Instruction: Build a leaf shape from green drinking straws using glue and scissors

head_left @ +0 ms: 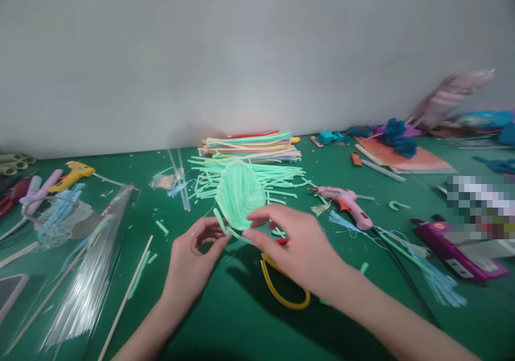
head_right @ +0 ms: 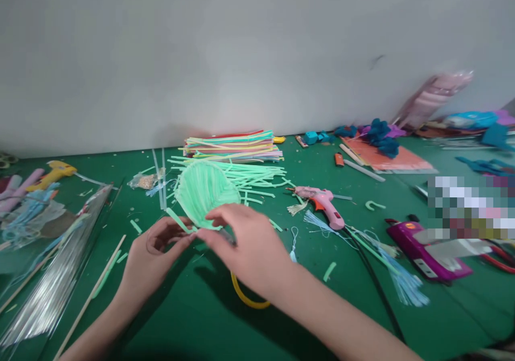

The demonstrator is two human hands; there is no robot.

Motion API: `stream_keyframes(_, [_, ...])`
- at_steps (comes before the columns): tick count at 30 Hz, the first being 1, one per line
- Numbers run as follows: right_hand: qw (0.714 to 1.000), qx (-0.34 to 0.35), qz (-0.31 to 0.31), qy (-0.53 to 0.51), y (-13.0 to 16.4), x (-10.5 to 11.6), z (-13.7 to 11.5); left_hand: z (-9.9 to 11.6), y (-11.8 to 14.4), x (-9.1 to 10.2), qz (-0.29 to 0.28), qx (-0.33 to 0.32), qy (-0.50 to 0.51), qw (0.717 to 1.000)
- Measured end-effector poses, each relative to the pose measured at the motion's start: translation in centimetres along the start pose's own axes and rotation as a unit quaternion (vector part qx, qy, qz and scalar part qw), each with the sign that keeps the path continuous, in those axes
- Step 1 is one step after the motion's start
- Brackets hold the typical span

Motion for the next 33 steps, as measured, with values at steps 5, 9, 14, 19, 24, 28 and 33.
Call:
stream_keyframes(5, [0.997,-0.018,-0.077,0.021,0.3,-4.6,0.1,-0.4,0.0,-0.5,-0.027,0.024,0.057,0.998])
stream_keyframes(9, [0.998,-0.015,-0.048,-0.023,0.3,-4.9,0.9,-1.0,-0.3,-0.3,-0.026,0.075,0.110,0.991])
stream_keyframes(14, [0.998,-0.004,-0.025,-0.061,0.4,-4.8,0.9,-1.8,-0.4,-0.4,-0.027,0.126,0.163,0.978])
stream_keyframes(19, [0.998,0.011,-0.016,-0.066,0.6,-5.0,0.7,-2.0,-0.5,-0.4,-0.025,0.133,0.165,0.977])
stream_keyframes(24, [0.999,0.016,-0.020,-0.046,0.8,-5.1,0.6,-1.9,-0.5,-0.4,-0.009,0.130,0.155,0.979])
stream_keyframes(28, [0.999,0.017,-0.006,-0.044,1.0,-4.9,1.0,-2.0,-0.5,-0.5,-0.012,0.122,0.155,0.980])
stream_keyframes(33, [0.998,0.030,-0.013,-0.048,1.0,-4.4,1.0,-2.0,-0.5,-0.7,-0.047,0.116,0.167,0.978])
Point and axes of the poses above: each hand's wrist, its own y-axis away from the middle knuckle, its own x-axis out of the back of the hand, z = x × y, the point moved 5 cm from there along -y, towards the middle knuckle, and after that the axes turned 7 degrees about x, right-handed, at the moved point
